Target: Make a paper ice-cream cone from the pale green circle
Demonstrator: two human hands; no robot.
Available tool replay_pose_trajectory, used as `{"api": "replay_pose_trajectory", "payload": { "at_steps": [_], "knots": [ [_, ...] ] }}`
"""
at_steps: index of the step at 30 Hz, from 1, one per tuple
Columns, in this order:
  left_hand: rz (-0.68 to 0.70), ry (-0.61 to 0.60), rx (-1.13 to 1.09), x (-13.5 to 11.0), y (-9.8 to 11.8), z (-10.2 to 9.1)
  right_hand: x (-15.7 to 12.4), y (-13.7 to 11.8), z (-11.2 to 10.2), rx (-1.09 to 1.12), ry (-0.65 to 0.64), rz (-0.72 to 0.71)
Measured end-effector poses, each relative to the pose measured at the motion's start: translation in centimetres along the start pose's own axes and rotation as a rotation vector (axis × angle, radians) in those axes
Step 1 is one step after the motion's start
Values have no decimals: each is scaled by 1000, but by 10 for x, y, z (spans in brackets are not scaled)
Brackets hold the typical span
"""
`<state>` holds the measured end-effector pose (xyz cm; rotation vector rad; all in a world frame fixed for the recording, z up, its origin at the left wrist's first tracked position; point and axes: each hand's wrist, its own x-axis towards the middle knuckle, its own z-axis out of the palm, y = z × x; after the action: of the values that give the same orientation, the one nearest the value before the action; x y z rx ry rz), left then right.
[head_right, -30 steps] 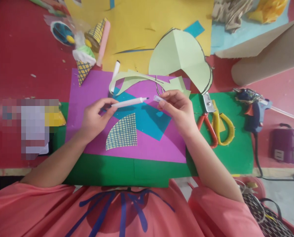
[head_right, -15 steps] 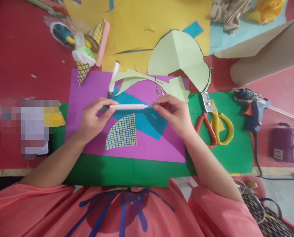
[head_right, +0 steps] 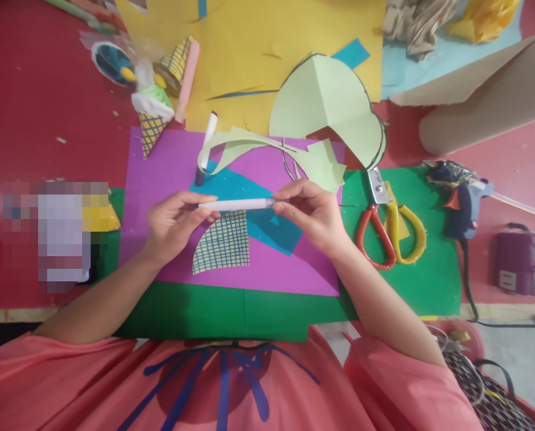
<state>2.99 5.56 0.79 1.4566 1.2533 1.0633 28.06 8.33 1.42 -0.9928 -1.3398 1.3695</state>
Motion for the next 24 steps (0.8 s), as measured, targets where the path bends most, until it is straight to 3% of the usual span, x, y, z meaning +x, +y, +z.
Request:
{"api": "replay_pose_trajectory", "payload": {
  "at_steps": [9, 24],
  "knots": [
    [-32, 5, -1, 2, 2, 1, -1, 4, 5, 9, -26, -77],
    [50, 66, 65, 4, 1, 5, -5, 3, 20, -19, -16, -116]
  ]
}}
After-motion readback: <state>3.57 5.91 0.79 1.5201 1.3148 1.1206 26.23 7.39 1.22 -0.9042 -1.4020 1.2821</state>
